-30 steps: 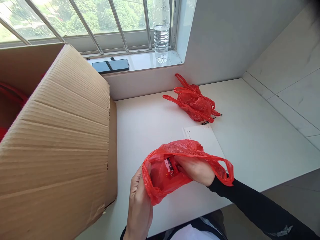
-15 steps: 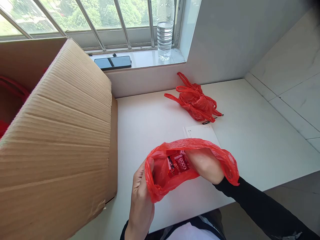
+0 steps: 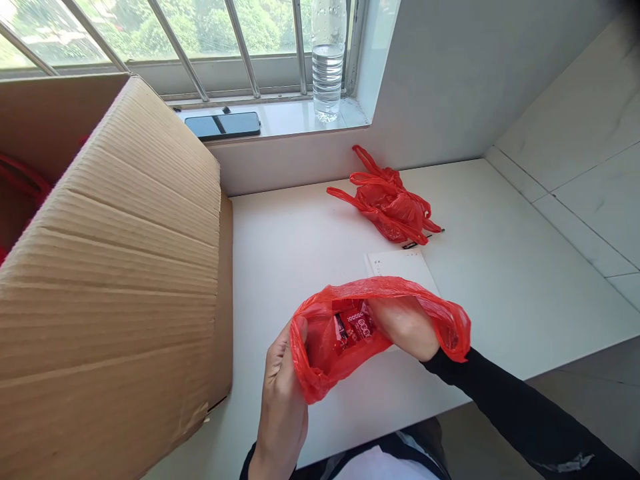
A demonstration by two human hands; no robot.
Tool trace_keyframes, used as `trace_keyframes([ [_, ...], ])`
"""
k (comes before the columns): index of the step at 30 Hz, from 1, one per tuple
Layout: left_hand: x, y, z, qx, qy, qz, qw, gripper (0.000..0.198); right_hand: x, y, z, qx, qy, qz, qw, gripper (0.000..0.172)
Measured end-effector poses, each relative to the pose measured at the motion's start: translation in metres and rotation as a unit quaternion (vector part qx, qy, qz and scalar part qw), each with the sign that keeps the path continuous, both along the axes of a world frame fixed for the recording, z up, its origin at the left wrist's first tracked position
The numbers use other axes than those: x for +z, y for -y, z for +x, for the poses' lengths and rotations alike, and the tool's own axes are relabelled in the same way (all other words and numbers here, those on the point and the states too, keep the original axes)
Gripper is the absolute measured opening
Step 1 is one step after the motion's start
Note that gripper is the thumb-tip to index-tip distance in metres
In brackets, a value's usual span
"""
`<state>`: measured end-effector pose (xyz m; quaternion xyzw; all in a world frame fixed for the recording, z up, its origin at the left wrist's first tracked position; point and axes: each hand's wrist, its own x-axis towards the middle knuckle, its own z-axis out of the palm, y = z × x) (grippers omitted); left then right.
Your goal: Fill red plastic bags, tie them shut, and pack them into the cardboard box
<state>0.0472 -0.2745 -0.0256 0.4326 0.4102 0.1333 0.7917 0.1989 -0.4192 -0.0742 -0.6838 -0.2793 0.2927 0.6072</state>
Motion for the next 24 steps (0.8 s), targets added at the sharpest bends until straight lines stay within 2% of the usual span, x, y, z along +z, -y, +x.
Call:
trace_keyframes([
  [4, 0.0, -0.001, -0.001, 0.027, -0.015, -0.006, 1.0, 0.05, -0.005, 0.0, 0.003, 0.031, 0.169, -0.051, 0.984, 0.031],
  [6, -0.001, -0.001, 0.0, 0.03, -0.018, -0.008, 0.999, 0.052, -0.007, -0.001, 0.004, 0.018, 0.188, -0.073, 0.979, 0.03],
  [10, -0.002, -0.001, 0.001, -0.004, 0.005, 0.002, 1.0, 0.047, -0.011, -0.004, 0.006, 0.021, 0.225, -0.093, 0.97, 0.023],
  [13, -0.002, -0.001, -0.001, 0.023, -0.017, 0.0, 1.0, 0.052, -0.013, -0.003, 0.005, 0.025, 0.258, -0.095, 0.961, 0.024],
  [15, -0.002, -0.001, -0.001, 0.034, -0.026, 0.001, 0.999, 0.053, -0.014, -0.004, 0.004, 0.024, 0.27, -0.092, 0.958, 0.028],
  [17, -0.001, -0.001, -0.001, 0.018, -0.006, 0.004, 1.0, 0.049, -0.013, -0.008, 0.004, 0.031, 0.271, -0.093, 0.958, 0.03],
  [21, 0.004, -0.001, 0.004, -0.014, 0.035, 0.007, 0.999, 0.039, -0.007, -0.024, 0.004, 0.068, 0.243, -0.082, 0.964, 0.023],
  [24, 0.006, -0.002, 0.005, -0.003, 0.024, 0.01, 1.0, 0.039, 0.0, -0.03, 0.004, 0.059, 0.218, -0.08, 0.971, 0.028],
])
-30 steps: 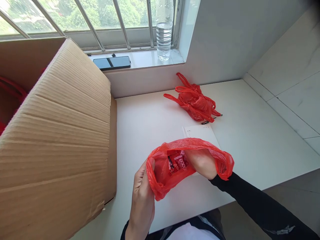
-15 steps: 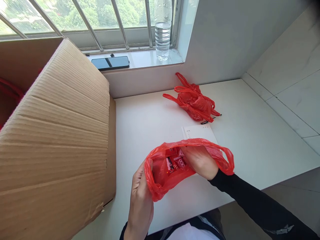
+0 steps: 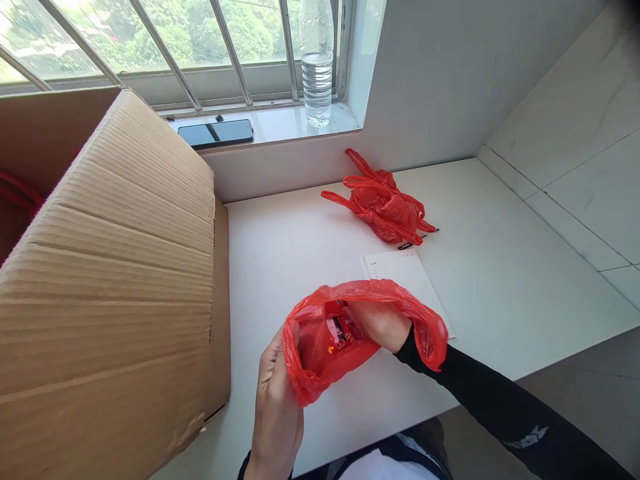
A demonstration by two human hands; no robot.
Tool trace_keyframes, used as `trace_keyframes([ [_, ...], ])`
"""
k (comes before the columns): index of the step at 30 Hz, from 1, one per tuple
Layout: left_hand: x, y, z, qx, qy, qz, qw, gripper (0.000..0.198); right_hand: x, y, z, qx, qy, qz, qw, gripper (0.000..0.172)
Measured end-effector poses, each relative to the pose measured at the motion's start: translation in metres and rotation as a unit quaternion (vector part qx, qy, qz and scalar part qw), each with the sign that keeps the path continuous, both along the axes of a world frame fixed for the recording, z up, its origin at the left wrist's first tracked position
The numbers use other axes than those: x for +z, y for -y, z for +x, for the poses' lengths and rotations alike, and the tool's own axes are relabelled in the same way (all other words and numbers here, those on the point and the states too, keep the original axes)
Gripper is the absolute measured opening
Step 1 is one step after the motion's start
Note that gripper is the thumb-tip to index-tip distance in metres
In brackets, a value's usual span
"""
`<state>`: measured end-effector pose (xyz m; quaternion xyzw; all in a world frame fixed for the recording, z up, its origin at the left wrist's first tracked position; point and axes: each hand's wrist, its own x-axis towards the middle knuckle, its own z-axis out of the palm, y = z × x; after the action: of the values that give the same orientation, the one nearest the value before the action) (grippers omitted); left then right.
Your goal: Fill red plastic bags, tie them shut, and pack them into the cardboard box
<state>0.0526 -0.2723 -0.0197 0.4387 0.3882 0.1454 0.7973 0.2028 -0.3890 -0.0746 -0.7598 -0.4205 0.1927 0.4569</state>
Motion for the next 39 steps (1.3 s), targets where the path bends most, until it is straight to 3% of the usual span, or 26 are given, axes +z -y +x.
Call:
trace_keyframes([
  [10, -0.011, -0.006, -0.014, 0.054, -0.068, 0.027, 0.996, 0.048, 0.02, 0.001, 0.001, 0.038, 0.048, -0.051, 0.997, 0.019],
  [13, -0.012, -0.006, -0.015, 0.06, -0.064, 0.035, 0.996, 0.049, 0.011, 0.012, 0.001, 0.052, 0.035, -0.014, 0.998, 0.028],
  [18, -0.012, -0.006, -0.011, 0.044, -0.043, 0.037, 0.997, 0.046, -0.015, 0.028, -0.001, -0.013, -0.027, 0.018, 0.999, 0.032],
  [23, -0.007, -0.005, -0.01, 0.007, -0.025, 0.042, 0.999, 0.041, -0.01, 0.027, -0.003, -0.025, -0.028, 0.016, 0.999, 0.031],
  [26, -0.005, -0.006, -0.01, 0.008, -0.028, 0.048, 0.998, 0.038, -0.005, 0.026, -0.003, 0.01, 0.011, 0.025, 1.0, 0.036],
  [33, -0.006, -0.004, -0.008, 0.029, -0.037, 0.018, 0.999, 0.035, -0.027, 0.02, 0.003, -0.015, -0.025, 0.012, 1.0, 0.028],
  [36, -0.006, -0.005, -0.009, 0.013, -0.026, 0.015, 0.999, 0.035, -0.021, 0.021, 0.004, -0.017, -0.05, 0.011, 0.999, 0.024],
  [39, -0.005, -0.006, -0.009, 0.004, -0.028, 0.026, 0.999, 0.036, -0.003, 0.021, -0.001, -0.011, -0.086, 0.028, 0.996, 0.025],
])
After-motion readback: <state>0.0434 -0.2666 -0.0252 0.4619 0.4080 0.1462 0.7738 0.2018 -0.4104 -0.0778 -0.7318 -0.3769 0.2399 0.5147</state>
